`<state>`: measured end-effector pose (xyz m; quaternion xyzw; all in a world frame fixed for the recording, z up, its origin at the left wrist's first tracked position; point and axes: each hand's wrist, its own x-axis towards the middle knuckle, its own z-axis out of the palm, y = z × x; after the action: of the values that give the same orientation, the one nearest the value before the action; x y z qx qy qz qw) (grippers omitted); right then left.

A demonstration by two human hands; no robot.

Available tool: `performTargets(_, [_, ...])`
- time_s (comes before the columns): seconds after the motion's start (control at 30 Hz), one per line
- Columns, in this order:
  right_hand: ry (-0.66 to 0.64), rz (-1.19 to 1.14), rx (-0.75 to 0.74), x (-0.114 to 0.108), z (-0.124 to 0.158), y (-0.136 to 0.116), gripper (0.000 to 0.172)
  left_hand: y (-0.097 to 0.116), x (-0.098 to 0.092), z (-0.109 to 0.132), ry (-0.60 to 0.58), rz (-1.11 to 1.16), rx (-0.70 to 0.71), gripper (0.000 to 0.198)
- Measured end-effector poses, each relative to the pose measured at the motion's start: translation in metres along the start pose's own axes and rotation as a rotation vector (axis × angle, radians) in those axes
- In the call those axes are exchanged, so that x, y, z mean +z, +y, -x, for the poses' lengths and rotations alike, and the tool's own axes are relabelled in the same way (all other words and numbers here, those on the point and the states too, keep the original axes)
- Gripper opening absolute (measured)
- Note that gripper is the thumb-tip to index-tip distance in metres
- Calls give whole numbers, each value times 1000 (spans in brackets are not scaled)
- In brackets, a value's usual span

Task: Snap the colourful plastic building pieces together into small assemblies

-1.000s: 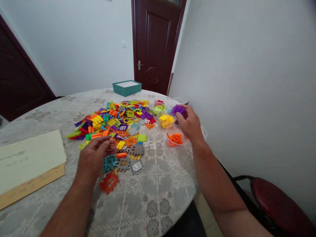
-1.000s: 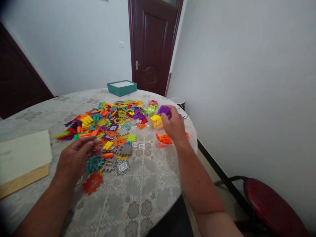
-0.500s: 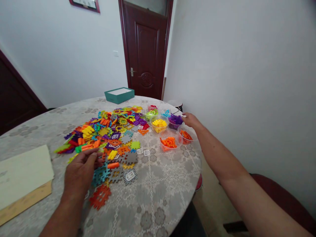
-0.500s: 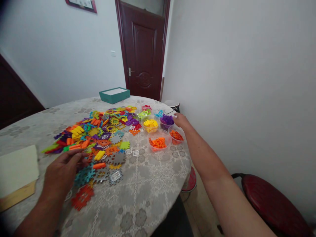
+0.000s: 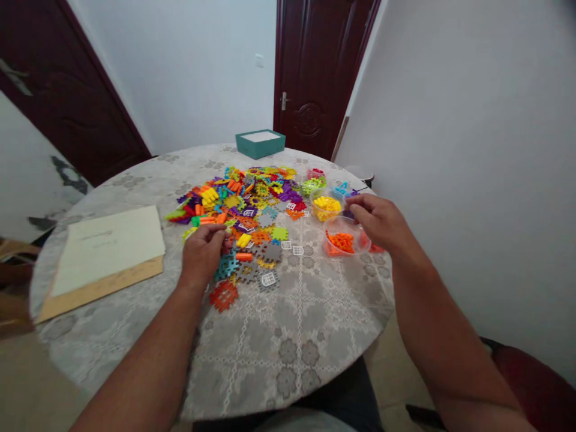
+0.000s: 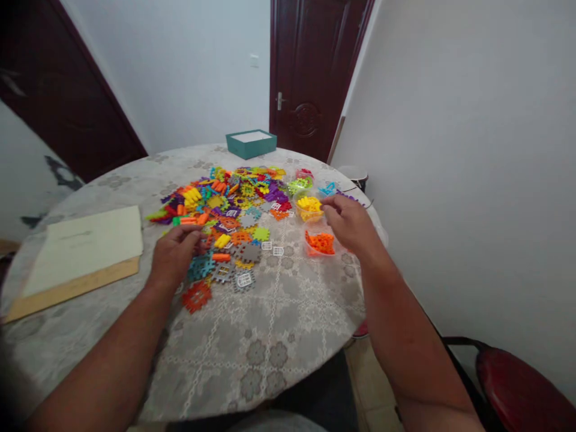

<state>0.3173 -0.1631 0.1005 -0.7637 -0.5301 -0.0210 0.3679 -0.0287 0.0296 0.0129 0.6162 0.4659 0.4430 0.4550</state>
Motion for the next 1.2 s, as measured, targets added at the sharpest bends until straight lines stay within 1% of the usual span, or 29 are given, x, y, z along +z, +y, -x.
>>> performTargets(0.03, [-91,-46,-61,11,7,-17,31,-2,1,0,-3,10,8,26])
performTargets(0.1, [-271,-83,-166,41,20,-45,25,-6,2,-1,-15,13,22,24])
performTargets(0.13, [-342,-92,-196,59,25,-56,22,-8,2,-1,-23,7,32,24])
performTargets(0.17, [-385,-84,-201,78,28,-64,19,-10,2,-1,-34,0,42,24])
performTargets(0.23, [-417,-34,-159,116,33,-73,18,-13,3,-1,-58,-15,61,24])
performTargets(0.3, [-402,-7,-84,146,36,-75,16,-16,3,-1,-75,-26,70,25])
performTargets(0.33, [-392,-10,-62,157,37,-73,15,-17,3,-1,-80,-30,69,26])
performTargets(0.4, [-385,-63,-30,170,39,-69,13,-18,3,0,-83,-31,63,26])
performTargets(0.47, [-400,-175,20,174,40,-62,12,-18,4,0,-93,-21,63,26])
performTargets(0.53, [-459,-352,110,173,39,-55,13,-15,4,1,-115,10,69,25])
performTargets(0.63, [-530,-650,252,169,37,-51,19,-9,5,5,-195,120,39,28])
performTargets(0.73, [-478,-831,307,172,39,-62,31,-4,7,8,-335,197,-16,39])
performTargets(0.8, [-439,-894,291,176,43,-74,35,-4,8,11,-428,161,-10,44])
performTargets(0.87, [-421,-918,259,181,46,-85,34,-4,9,12,-509,107,15,43])
performTargets(0.93, [-420,-872,220,182,48,-90,30,-5,9,12,-560,83,30,36])
performTargets(0.97, [-403,-810,192,182,48,-90,28,-5,8,12,-558,74,32,33])
performTargets(1.03, [-318,-599,108,178,47,-84,27,-5,6,10,-502,47,27,28])
performTargets(1.1, [-221,-321,26,174,46,-75,25,-6,4,8,-414,44,14,28])
performTargets(1.13, [-209,-192,5,173,46,-71,24,-6,3,6,-381,66,4,29])
performTargets(1.2, [-264,13,2,173,48,-68,28,-8,3,5,-345,135,-11,31])
